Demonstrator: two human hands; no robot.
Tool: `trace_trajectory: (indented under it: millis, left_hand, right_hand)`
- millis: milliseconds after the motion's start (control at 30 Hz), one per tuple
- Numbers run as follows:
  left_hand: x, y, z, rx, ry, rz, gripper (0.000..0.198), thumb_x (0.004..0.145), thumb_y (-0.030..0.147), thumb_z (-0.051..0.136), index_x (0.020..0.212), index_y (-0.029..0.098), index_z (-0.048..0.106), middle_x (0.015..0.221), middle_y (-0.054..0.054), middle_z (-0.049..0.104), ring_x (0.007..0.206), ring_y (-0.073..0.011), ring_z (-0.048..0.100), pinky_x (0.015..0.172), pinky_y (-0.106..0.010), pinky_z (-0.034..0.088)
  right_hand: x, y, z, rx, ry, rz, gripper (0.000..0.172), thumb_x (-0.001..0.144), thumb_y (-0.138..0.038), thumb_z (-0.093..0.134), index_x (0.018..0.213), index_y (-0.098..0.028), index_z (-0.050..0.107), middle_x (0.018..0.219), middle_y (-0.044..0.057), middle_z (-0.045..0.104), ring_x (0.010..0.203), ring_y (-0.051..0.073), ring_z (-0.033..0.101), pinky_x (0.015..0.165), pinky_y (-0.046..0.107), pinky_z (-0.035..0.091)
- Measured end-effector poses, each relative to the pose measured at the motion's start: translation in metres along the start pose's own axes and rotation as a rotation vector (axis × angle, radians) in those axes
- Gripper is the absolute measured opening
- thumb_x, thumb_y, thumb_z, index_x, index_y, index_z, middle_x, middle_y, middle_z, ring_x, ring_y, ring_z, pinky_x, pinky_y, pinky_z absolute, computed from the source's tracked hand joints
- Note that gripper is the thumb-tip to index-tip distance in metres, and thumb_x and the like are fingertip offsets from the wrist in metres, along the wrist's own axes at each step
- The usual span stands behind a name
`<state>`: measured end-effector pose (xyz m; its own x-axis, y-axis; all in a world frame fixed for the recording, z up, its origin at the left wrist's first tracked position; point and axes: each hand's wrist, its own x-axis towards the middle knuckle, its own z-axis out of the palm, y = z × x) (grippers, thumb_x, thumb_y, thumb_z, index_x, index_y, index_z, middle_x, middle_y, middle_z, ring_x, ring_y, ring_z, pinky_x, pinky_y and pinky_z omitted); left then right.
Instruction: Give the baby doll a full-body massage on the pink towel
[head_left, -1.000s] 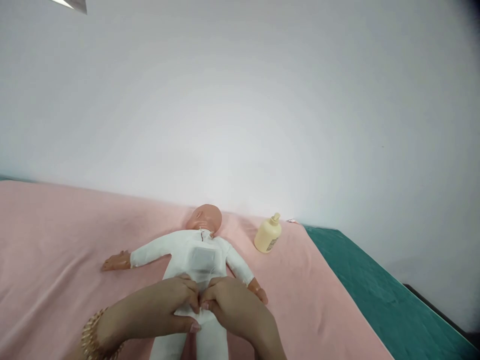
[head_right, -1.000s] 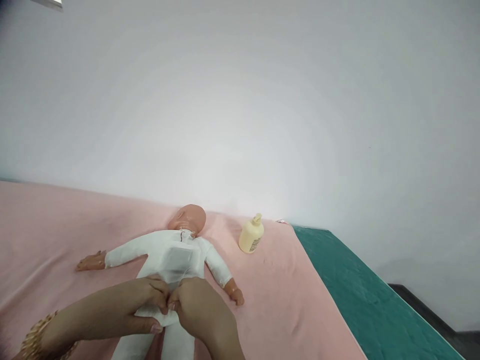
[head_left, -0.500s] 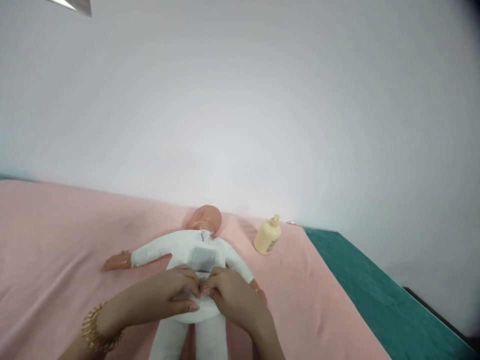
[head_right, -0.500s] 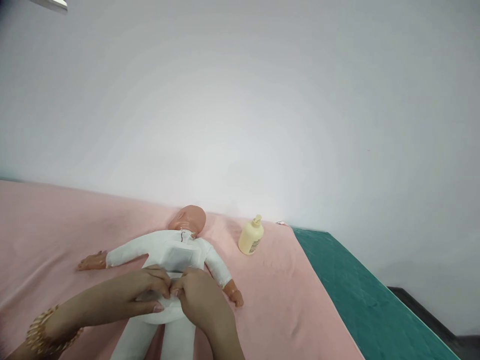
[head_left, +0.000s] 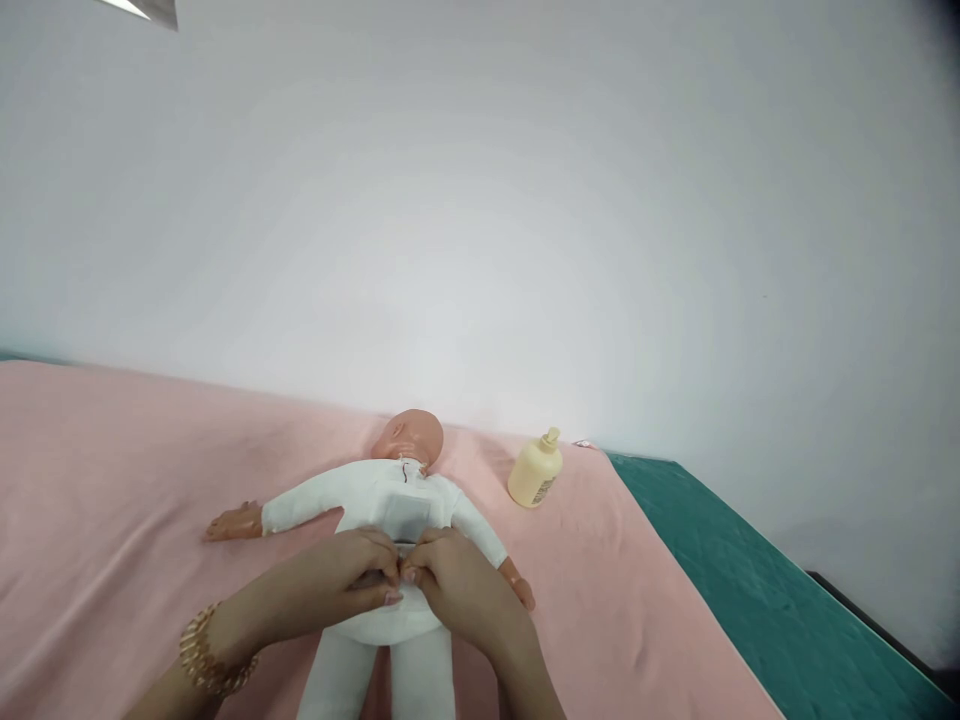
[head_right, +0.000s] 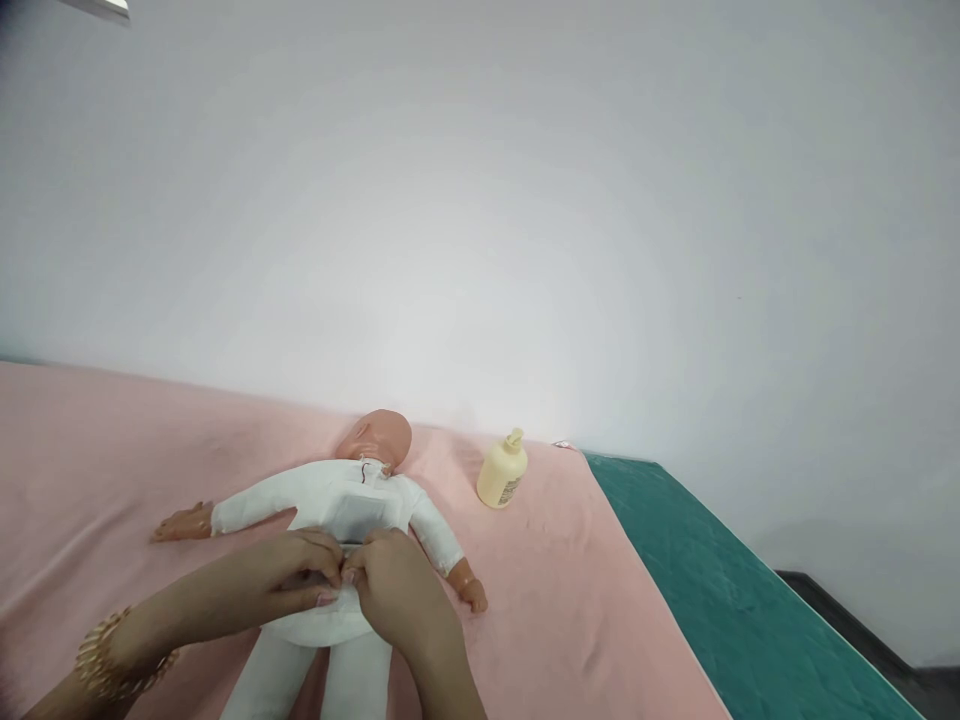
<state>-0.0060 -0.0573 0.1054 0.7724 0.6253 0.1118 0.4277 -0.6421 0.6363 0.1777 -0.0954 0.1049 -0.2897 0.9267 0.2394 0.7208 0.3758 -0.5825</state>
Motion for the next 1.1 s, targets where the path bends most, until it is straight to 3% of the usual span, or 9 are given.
trace_trajectory:
  millis: [133, 300, 800, 933, 1033, 1100]
  left_hand:
    - [0.003, -0.005, 0.0, 0.005, 0.086, -0.032, 0.024, 0.087, 0.026, 0.047, 0.085, 0.022, 0.07, 0.093, -0.002, 0.071, 0.088, -0.0214, 0.064, 0.079, -0.028, 0.05]
    - [0.008, -0.021, 0.012, -0.012, 0.069, -0.094, 0.024, 0.083, 0.029, 0.049, 0.084, 0.02, 0.072, 0.09, -0.007, 0.071, 0.085, -0.0247, 0.064, 0.076, -0.032, 0.049]
    - [0.014, -0.02, 0.01, 0.03, 0.152, -0.13, 0.028, 0.087, 0.026, 0.044, 0.079, 0.019, 0.07, 0.082, -0.005, 0.071, 0.077, -0.0226, 0.063, 0.073, -0.033, 0.044]
    - [0.017, -0.025, 0.012, 0.022, 0.188, -0.104, 0.031, 0.091, 0.031, 0.042, 0.076, 0.019, 0.066, 0.078, -0.003, 0.068, 0.073, -0.0204, 0.061, 0.068, -0.032, 0.043]
    - [0.018, -0.033, 0.011, 0.035, 0.326, -0.066, 0.036, 0.094, 0.037, 0.038, 0.072, 0.02, 0.06, 0.075, -0.002, 0.064, 0.073, -0.0197, 0.059, 0.068, -0.032, 0.044]
    - [0.019, -0.041, 0.011, 0.063, 0.426, -0.023, 0.034, 0.095, 0.039, 0.038, 0.081, 0.02, 0.061, 0.086, -0.004, 0.066, 0.086, -0.021, 0.059, 0.078, -0.034, 0.046]
  right_hand:
    - [0.005, 0.001, -0.007, -0.058, -0.134, 0.061, 0.035, 0.085, -0.005, 0.043, 0.074, -0.022, 0.071, 0.083, 0.003, 0.064, 0.083, 0.02, 0.057, 0.072, 0.03, 0.041]
    - [0.01, 0.002, -0.003, -0.104, -0.224, 0.13, 0.03, 0.086, -0.007, 0.047, 0.078, -0.018, 0.073, 0.09, 0.004, 0.064, 0.085, 0.018, 0.055, 0.073, 0.027, 0.039]
    - [0.013, 0.005, 0.0, -0.13, -0.189, 0.129, 0.023, 0.093, -0.014, 0.05, 0.079, -0.016, 0.067, 0.089, 0.005, 0.063, 0.087, 0.02, 0.057, 0.073, 0.03, 0.039]
    - [0.019, 0.013, 0.006, -0.105, -0.106, 0.091, 0.022, 0.095, -0.018, 0.049, 0.077, -0.017, 0.062, 0.084, 0.004, 0.061, 0.084, 0.021, 0.056, 0.073, 0.031, 0.039]
    - [0.027, 0.022, 0.013, -0.044, 0.078, 0.101, 0.026, 0.096, -0.018, 0.046, 0.074, -0.018, 0.058, 0.08, 0.003, 0.059, 0.082, 0.02, 0.055, 0.073, 0.031, 0.039]
    - [0.031, 0.029, 0.02, 0.01, 0.221, 0.088, 0.023, 0.097, -0.02, 0.045, 0.08, -0.018, 0.06, 0.087, 0.004, 0.06, 0.088, 0.021, 0.054, 0.079, 0.032, 0.04]
